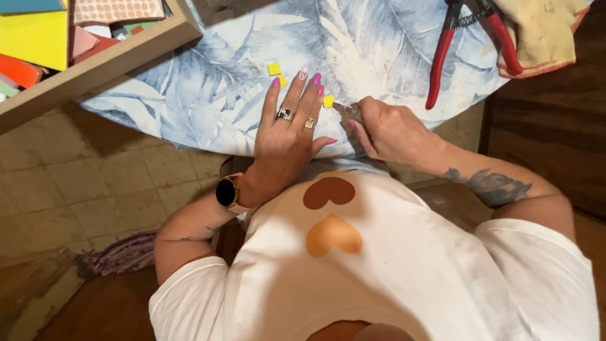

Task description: Cutting small pieces of colorful material using nippers

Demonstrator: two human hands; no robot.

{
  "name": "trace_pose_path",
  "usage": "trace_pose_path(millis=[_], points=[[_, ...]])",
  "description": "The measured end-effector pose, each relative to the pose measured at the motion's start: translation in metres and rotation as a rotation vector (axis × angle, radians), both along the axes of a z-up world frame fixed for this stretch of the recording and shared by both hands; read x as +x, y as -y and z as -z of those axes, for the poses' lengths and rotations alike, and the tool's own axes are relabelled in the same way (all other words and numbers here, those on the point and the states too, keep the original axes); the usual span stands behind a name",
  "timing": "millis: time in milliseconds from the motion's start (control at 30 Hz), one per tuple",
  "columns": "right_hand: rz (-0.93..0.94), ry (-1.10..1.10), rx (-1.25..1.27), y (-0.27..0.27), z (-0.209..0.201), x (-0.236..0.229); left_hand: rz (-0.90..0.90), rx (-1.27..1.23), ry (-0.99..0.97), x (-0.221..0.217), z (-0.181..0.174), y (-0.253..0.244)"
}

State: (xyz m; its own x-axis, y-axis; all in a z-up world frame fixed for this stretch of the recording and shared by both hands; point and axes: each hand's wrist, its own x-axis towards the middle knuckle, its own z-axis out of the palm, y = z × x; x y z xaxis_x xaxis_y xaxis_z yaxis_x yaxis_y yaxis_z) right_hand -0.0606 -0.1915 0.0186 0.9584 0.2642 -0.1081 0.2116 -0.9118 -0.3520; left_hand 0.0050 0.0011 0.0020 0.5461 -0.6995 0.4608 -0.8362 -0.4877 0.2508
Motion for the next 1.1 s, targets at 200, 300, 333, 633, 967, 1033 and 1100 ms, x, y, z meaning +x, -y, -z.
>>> trace_pose_path(millis=[200,300,333,633,967,1033,1100], points=[[-0.030,-0.035,-0.049,-0.002,-0.007,0.004,0.011,-0.020,-0.031,0.001,-0.002,0.000],[-0.027,-0.067,-0.023,-0.006,-0.016,0.009,0.012,-0.032,-0.063,0.001,-0.008,0.001],[-0.020,-0.066,-0.021,-0.007,-0.019,0.010,0.018,-0.030,-0.062,0.001,-0.009,0.001],[-0.016,-0.155,-0.017,-0.007,-0.023,0.014,0.032,-0.038,-0.080,0.003,-0.013,0.002],[-0.013,-0.155,-0.064,-0.016,-0.023,0.018,0.030,-0.003,-0.061,0.002,0.000,-0.001],[-0.010,-0.145,-0.060,-0.017,-0.024,0.018,0.027,0.014,-0.053,0.002,0.001,-0.001],[-0.005,-0.142,-0.057,-0.017,-0.024,0.018,0.034,0.034,-0.063,0.002,-0.001,-0.001]])
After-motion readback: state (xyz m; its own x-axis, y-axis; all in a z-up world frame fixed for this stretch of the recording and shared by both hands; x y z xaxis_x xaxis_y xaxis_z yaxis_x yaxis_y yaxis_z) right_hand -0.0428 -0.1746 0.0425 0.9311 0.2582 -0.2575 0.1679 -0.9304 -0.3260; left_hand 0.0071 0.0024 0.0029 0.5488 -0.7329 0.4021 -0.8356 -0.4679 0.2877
